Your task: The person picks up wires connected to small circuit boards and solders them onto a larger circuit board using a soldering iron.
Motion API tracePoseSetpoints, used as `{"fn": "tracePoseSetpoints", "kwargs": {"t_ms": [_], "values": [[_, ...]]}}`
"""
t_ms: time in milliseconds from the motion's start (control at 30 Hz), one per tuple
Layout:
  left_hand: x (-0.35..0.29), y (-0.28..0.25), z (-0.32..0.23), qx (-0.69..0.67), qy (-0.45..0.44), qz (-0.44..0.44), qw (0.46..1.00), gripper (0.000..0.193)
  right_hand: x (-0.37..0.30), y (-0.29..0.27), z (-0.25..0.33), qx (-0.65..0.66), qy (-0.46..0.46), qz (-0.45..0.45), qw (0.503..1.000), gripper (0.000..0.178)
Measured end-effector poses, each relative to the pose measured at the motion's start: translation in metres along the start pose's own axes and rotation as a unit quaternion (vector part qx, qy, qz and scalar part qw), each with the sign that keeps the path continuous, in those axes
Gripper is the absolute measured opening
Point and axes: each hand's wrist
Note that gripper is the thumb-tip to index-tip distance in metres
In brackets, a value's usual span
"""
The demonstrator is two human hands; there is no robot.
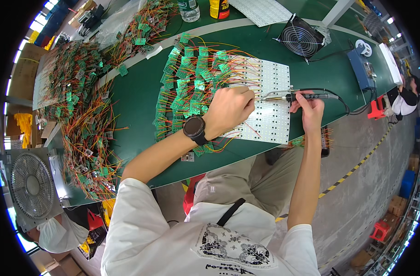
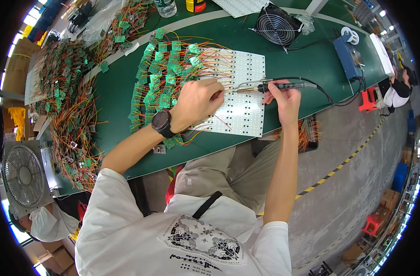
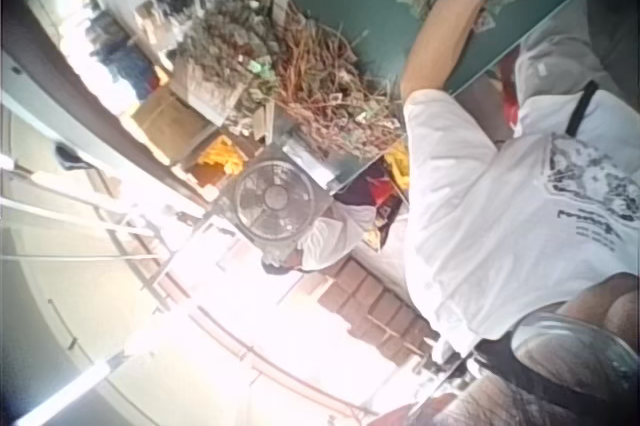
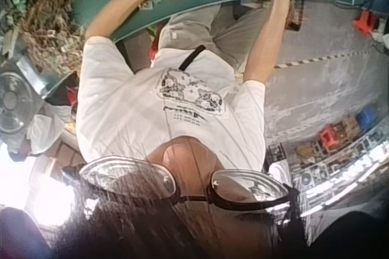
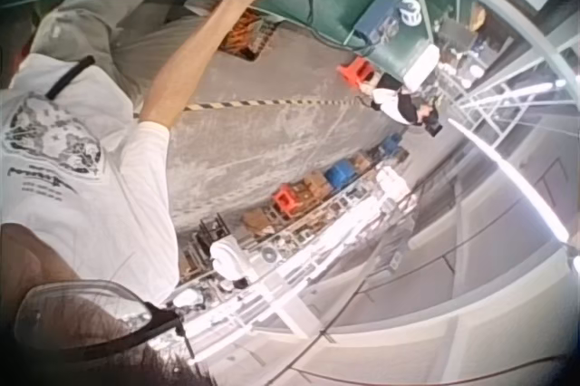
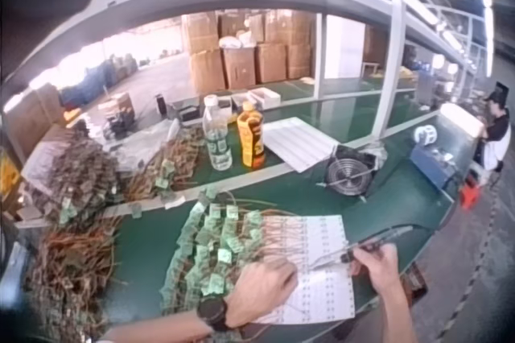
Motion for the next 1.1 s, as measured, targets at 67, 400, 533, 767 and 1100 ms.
{"fn": "tracePoseSetpoints", "kwargs": {"t_ms": [67,400,533,767,1100], "values": [[0.0,-0.001,-0.001,-0.001,0.002,0.0,1.0,0.006,-0.001,0.001,0.002,-0.004,-0.002,-0.001,1.0,0.017],[0.0,-0.001,-0.002,0.002,-0.005,0.003,1.0,0.008,0.0,-0.002,-0.003,-0.003,-0.005,-0.002,1.0,0.017],[0.0,-0.001,-0.002,-0.004,-0.008,0.001,1.0,0.012,0.001,-0.004,-0.006,0.048,-0.01,-0.015,0.999,0.018],[0.001,-0.004,0.006,0.003,0.029,0.028,0.999,0.009,0.003,-0.004,-0.008,0.064,-0.008,-0.036,0.997,0.019],[0.016,-0.042,-0.012,-0.067,0.204,0.174,0.961,0.015,0.003,-0.003,-0.006,0.064,-0.002,-0.059,0.996,0.019]]}}
Point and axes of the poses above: each hand's wrist, its own x-axis towards the middle knuckle, its own y-axis out of the palm, z = x × y, and after that the axes turned 3 degrees about -z, right-handed
